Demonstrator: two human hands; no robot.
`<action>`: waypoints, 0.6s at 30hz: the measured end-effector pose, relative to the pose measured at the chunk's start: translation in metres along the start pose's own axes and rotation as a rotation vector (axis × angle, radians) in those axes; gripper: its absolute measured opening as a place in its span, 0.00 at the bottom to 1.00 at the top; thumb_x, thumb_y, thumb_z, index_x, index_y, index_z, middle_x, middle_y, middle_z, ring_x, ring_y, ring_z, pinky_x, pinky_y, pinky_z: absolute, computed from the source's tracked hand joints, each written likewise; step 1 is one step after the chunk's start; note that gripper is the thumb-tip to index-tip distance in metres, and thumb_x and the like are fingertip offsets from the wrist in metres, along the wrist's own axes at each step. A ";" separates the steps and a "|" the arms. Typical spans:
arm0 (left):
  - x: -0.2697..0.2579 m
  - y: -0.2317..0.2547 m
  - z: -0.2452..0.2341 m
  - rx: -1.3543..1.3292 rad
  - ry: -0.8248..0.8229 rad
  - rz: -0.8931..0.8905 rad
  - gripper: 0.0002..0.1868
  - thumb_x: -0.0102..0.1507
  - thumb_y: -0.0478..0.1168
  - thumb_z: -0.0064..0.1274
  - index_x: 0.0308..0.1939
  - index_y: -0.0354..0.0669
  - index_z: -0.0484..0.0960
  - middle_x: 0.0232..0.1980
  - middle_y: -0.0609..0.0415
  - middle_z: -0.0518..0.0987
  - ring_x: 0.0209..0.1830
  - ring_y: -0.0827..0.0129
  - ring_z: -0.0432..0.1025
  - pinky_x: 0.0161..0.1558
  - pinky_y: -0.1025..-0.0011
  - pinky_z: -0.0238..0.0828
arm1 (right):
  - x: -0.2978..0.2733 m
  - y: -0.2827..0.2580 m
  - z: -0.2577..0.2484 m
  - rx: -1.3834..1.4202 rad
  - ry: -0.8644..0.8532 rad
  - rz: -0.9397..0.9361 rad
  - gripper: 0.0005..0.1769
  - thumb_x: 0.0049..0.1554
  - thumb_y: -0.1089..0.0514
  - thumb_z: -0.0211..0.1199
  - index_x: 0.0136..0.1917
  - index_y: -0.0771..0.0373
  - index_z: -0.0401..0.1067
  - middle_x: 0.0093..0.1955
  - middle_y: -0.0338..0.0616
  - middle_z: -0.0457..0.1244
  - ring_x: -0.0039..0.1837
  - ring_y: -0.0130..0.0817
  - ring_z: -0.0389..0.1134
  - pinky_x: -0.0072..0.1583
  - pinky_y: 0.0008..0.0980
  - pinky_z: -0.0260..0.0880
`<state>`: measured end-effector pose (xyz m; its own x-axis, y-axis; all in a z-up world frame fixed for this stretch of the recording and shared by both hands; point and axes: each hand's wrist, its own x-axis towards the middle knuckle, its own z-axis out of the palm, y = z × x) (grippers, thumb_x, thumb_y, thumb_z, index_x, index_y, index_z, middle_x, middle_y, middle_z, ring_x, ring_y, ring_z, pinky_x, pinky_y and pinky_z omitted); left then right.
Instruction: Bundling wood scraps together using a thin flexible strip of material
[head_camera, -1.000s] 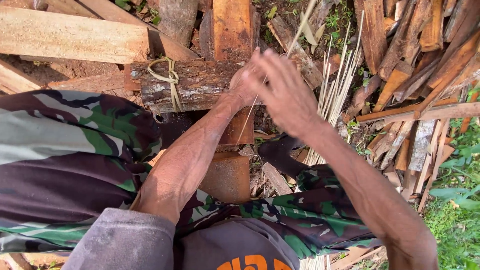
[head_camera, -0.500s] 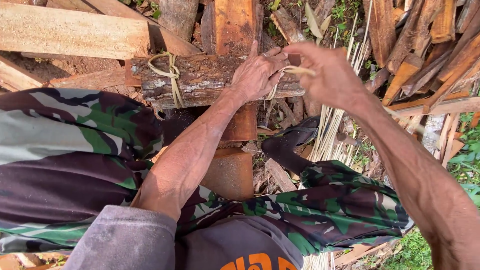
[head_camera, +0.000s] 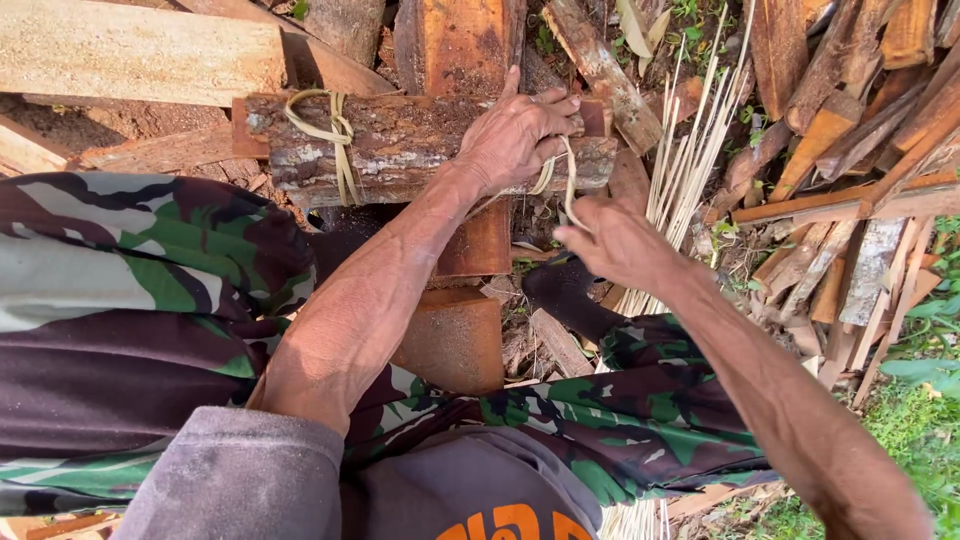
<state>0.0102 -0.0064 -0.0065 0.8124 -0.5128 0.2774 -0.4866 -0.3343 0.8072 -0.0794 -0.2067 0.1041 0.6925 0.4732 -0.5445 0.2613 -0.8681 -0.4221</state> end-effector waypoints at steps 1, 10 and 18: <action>0.001 0.005 -0.004 -0.020 -0.060 -0.035 0.12 0.60 0.39 0.56 0.47 0.52 0.87 0.64 0.52 0.78 0.71 0.56 0.64 0.72 0.30 0.27 | 0.000 -0.010 0.002 0.296 0.050 0.070 0.14 0.64 0.59 0.54 0.35 0.59 0.64 0.26 0.35 0.53 0.24 0.28 0.49 0.29 0.29 0.58; -0.001 -0.002 0.015 -0.002 0.007 -0.036 0.36 0.64 0.70 0.34 0.51 0.49 0.85 0.49 0.47 0.86 0.67 0.57 0.70 0.70 0.29 0.26 | 0.055 -0.011 -0.060 1.107 0.480 0.220 0.09 0.63 0.69 0.51 0.47 0.62 0.72 0.34 0.36 0.59 0.27 0.21 0.52 0.25 0.20 0.49; 0.003 0.002 0.016 0.104 -0.071 -0.112 0.13 0.63 0.45 0.52 0.50 0.51 0.85 0.59 0.62 0.82 0.69 0.65 0.68 0.74 0.34 0.22 | 0.030 0.026 -0.070 -0.761 0.489 -0.031 0.13 0.70 0.68 0.51 0.46 0.73 0.74 0.28 0.45 0.59 0.20 0.27 0.53 0.16 0.23 0.54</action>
<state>0.0065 -0.0210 -0.0120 0.8406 -0.5209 0.1485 -0.4279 -0.4705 0.7717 -0.0049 -0.2253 0.1272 0.8408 0.5323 -0.0987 0.5384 -0.8027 0.2564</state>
